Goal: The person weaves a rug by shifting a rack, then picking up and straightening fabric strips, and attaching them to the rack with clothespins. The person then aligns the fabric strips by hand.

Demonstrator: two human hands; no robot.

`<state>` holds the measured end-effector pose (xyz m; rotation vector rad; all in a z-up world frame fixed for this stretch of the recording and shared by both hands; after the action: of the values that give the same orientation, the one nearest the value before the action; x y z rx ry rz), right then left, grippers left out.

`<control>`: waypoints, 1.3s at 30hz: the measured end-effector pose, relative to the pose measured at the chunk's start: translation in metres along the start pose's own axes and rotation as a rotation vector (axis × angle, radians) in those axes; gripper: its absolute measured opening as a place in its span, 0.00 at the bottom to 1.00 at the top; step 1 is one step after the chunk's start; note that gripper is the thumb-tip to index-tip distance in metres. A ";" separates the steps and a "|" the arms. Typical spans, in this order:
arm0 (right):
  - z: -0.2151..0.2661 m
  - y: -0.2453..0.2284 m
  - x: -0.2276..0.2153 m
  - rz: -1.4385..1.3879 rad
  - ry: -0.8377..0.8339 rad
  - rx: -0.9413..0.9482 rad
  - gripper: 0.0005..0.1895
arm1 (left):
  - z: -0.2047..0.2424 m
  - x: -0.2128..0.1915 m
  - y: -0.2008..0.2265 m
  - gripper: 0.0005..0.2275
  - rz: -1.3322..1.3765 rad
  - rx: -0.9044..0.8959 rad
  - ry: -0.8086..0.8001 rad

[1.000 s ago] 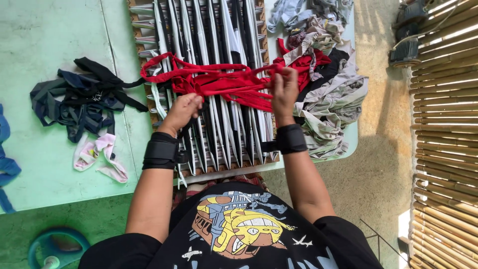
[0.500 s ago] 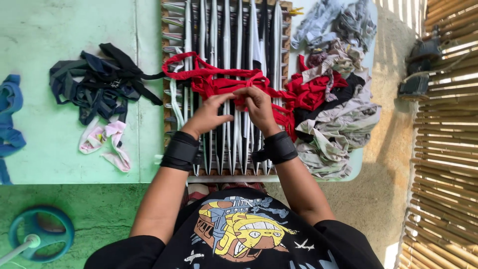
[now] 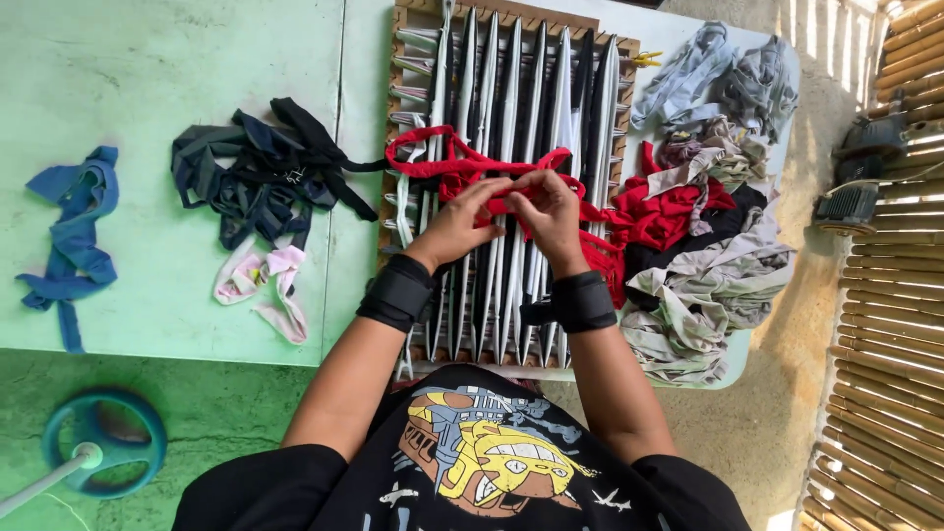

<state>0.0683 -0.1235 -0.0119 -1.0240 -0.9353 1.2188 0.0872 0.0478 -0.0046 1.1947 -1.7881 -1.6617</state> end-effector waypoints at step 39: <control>0.014 0.017 -0.065 0.072 0.560 -0.041 0.13 | 0.020 -0.077 -0.079 0.05 0.134 -0.152 0.298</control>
<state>0.0421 -0.1851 -0.0258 -1.3484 -0.4890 0.8962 0.1370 0.1285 -0.0647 1.1581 -1.4975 -1.4310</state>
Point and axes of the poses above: each hand's wrist, its own z-axis away from the middle knuckle, its own x-axis out of the palm, y = z × x, the point moved 7 cm from there along -z, towards the middle knuckle, and after that the axes turned 15 degrees about x, right-handed, at the moved point
